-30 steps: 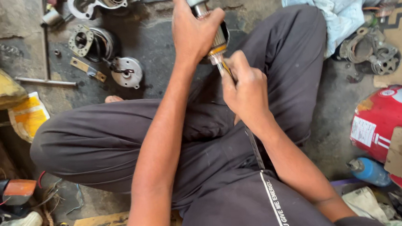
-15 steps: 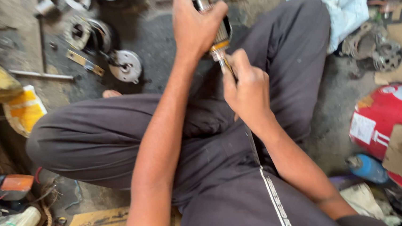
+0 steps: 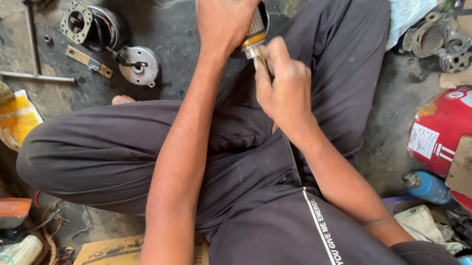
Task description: The person sits on the floor and uses a metal file to smooth the surface of a cylindrical mechanical component held in the left hand. The person repeatedly files the same section of the component while rotating it slightly.
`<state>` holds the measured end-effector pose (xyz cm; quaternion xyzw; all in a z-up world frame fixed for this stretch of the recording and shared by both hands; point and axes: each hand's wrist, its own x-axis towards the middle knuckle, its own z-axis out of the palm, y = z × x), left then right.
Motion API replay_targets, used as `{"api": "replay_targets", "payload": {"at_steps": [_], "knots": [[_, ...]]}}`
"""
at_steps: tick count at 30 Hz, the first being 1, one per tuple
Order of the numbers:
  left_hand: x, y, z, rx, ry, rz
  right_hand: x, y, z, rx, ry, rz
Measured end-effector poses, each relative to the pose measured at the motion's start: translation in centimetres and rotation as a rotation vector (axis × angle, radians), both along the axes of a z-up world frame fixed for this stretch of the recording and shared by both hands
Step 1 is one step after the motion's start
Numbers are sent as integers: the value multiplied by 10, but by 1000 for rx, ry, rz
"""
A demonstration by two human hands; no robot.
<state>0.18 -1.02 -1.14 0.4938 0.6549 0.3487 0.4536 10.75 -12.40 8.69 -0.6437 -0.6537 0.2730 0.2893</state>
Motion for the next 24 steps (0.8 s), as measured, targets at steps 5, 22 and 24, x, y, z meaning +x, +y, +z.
{"api": "replay_targets", "payload": {"at_steps": [5, 22, 24], "knots": [[2, 6, 9, 272, 30, 118, 2, 5, 2, 32, -9, -2], [2, 2, -6, 254, 7, 37, -4, 1, -18, 76, 70, -56], [3, 3, -12, 220, 37, 25, -3, 1, -18, 57, 67, -60]]}}
